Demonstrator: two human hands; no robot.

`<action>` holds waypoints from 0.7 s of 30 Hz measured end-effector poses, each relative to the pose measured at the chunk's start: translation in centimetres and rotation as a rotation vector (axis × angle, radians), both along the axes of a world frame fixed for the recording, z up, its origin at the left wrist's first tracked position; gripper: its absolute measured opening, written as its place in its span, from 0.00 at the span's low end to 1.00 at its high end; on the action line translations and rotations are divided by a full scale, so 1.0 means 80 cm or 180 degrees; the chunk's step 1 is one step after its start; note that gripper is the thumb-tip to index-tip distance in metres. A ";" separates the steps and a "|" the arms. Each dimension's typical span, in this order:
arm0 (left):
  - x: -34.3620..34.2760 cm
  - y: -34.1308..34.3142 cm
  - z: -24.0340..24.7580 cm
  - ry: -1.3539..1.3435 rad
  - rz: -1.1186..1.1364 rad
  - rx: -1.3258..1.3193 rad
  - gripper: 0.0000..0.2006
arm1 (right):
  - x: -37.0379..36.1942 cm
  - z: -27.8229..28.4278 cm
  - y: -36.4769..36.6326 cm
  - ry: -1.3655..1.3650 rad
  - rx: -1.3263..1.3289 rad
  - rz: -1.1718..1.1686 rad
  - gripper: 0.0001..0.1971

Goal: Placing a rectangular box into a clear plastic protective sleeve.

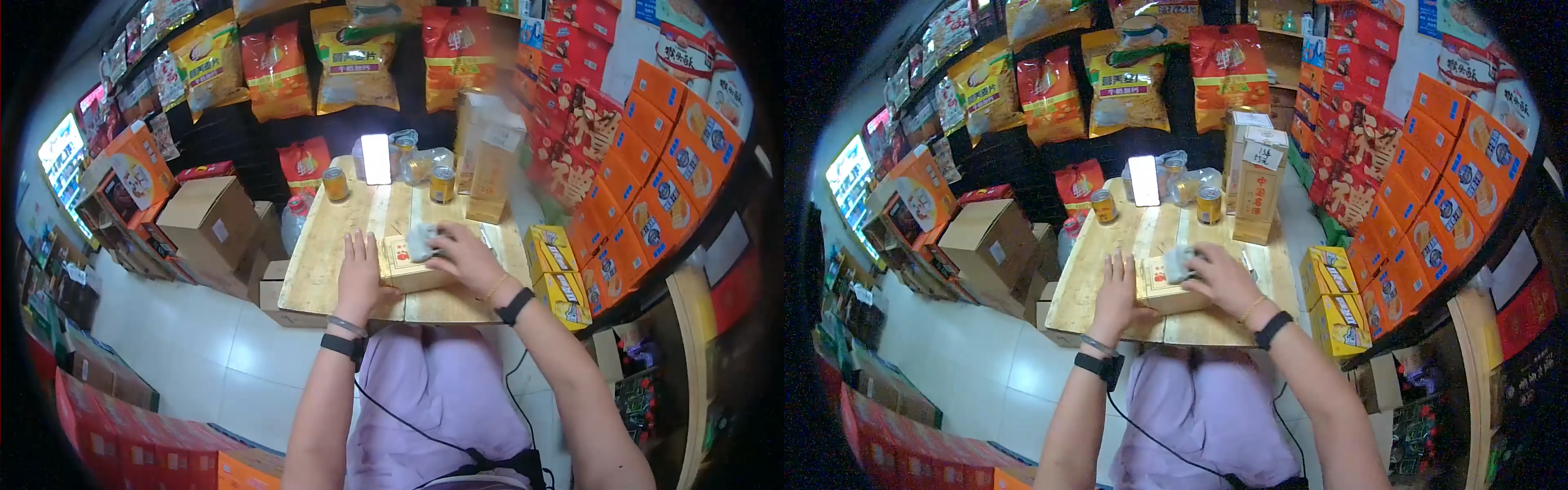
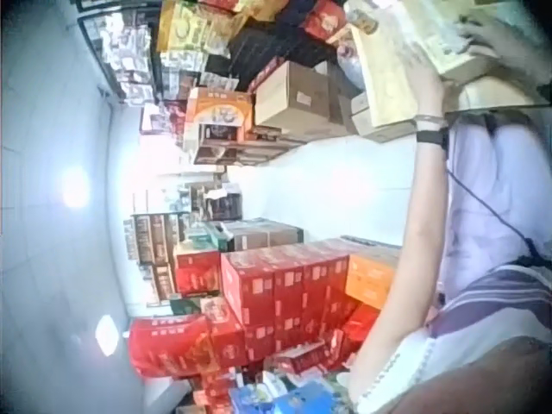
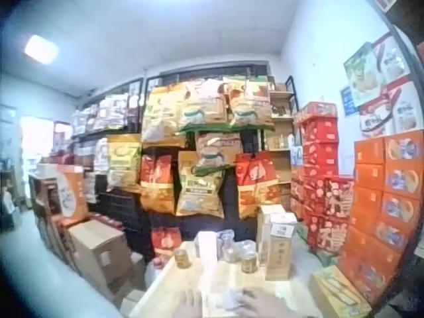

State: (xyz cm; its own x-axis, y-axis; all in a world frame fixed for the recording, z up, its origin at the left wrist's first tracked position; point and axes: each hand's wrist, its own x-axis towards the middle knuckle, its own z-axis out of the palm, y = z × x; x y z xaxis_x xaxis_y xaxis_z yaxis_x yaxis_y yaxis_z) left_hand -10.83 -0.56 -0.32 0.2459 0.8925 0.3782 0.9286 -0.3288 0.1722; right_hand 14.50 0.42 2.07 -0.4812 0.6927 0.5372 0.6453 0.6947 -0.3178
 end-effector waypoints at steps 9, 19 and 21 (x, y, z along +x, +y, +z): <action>0.006 -0.001 0.008 0.0097 0.0087 -0.0121 0.62 | -0.045 -0.027 0.018 0.0269 0.0134 -0.0544 0.22; -0.004 0.006 -0.013 0.0061 -0.0002 0.0166 0.60 | -0.094 -0.015 0.004 0.0280 -0.0122 0.0242 0.17; 0.000 0.002 -0.003 -0.0206 -0.0050 0.0015 0.59 | -0.054 -0.018 0.003 0.0206 -0.0230 -0.0030 0.17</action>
State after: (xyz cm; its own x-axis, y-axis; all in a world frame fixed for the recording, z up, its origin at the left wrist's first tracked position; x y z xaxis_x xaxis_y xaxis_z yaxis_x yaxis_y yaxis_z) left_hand -10.81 -0.43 -0.55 0.2348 0.8869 0.3979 0.9102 -0.3443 0.2301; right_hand 10.17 0.69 0.60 -0.4404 0.7351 0.5155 0.6283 0.6625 -0.4079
